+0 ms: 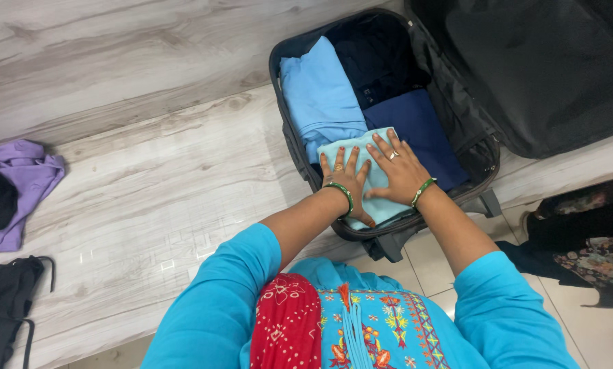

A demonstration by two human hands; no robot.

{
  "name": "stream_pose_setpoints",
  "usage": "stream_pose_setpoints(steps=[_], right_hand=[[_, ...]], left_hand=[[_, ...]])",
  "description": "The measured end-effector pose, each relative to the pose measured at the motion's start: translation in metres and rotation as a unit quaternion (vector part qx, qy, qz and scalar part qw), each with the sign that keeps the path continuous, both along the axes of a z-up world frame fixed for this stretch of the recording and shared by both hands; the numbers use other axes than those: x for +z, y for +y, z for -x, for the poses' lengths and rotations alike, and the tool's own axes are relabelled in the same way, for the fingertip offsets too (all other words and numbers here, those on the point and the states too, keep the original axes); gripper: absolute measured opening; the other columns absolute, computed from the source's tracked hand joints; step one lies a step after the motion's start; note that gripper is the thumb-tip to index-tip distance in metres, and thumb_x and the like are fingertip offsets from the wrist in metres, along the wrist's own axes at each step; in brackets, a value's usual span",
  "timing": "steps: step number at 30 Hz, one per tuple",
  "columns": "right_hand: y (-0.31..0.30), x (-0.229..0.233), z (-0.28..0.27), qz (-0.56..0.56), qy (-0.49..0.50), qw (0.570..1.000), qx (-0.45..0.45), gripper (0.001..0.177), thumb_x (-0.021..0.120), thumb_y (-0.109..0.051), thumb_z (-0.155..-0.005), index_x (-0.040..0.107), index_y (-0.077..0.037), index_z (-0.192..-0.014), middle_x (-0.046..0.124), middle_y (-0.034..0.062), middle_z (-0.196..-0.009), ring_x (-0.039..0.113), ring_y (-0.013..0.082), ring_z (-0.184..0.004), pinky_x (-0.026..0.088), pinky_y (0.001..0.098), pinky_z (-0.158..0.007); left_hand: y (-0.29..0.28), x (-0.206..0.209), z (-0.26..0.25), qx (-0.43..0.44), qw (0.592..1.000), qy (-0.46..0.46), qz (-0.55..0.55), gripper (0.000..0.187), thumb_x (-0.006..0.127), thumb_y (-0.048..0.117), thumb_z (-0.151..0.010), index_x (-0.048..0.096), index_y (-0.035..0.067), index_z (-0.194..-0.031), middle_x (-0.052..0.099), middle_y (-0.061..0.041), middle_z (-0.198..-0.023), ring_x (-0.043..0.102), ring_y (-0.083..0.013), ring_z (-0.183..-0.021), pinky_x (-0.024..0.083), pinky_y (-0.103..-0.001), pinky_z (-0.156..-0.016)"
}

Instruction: The person folds a light blue garment, a black top, a white shirt, and a pair of dark grey pants by hand on a low wooden bench and places them into an open suitcase.

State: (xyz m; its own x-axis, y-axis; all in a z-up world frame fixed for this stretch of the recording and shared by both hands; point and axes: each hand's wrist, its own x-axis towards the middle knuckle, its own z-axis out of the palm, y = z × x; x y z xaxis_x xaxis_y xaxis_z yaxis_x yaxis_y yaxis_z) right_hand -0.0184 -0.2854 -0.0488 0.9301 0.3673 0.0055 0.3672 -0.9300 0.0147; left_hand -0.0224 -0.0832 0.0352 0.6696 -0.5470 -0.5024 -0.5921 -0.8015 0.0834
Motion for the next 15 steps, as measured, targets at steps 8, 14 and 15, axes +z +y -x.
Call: stream_pose_setpoints(steps=[8, 14, 15], right_hand=[[0.020, 0.023, -0.023, 0.127, 0.244, 0.961, -0.007, 0.163, 0.090, -0.080, -0.038, -0.001, -0.031, -0.164, -0.013, 0.0115, -0.171, -0.022, 0.0467, -0.152, 0.017, 0.0653, -0.121], [0.032, 0.028, -0.023, 0.161, 0.262, 0.951, -0.022, 0.161, 0.089, -0.081, -0.040, -0.003, -0.033, -0.164, -0.017, 0.0089, -0.172, -0.022, 0.0454, -0.153, 0.017, 0.0661, -0.121], [0.033, 0.028, -0.023, 0.160, 0.262, 0.951, -0.024, 0.161, 0.089, -0.081, -0.040, -0.003, -0.034, -0.164, -0.017, 0.0083, -0.172, -0.023, 0.0448, -0.153, 0.016, 0.0661, -0.121]], left_hand=[[-0.003, -0.015, -0.017, 0.008, 0.994, 0.050, -0.095, 0.157, 0.082, 0.085, -0.048, -0.005, 0.027, -0.165, -0.019, -0.012, -0.171, -0.023, -0.0519, -0.152, -0.004, -0.086, -0.109], [-0.002, -0.037, -0.025, 0.005, 0.992, 0.062, -0.105, 0.158, 0.082, 0.084, -0.047, -0.007, 0.029, -0.165, -0.025, -0.010, -0.170, -0.029, -0.0521, -0.150, 0.002, -0.088, -0.107], [-0.001, -0.039, -0.025, 0.005, 0.993, 0.062, -0.104, 0.158, 0.082, 0.084, -0.047, -0.007, 0.029, -0.165, -0.025, -0.010, -0.170, -0.029, -0.0517, -0.150, 0.002, -0.088, -0.107]])
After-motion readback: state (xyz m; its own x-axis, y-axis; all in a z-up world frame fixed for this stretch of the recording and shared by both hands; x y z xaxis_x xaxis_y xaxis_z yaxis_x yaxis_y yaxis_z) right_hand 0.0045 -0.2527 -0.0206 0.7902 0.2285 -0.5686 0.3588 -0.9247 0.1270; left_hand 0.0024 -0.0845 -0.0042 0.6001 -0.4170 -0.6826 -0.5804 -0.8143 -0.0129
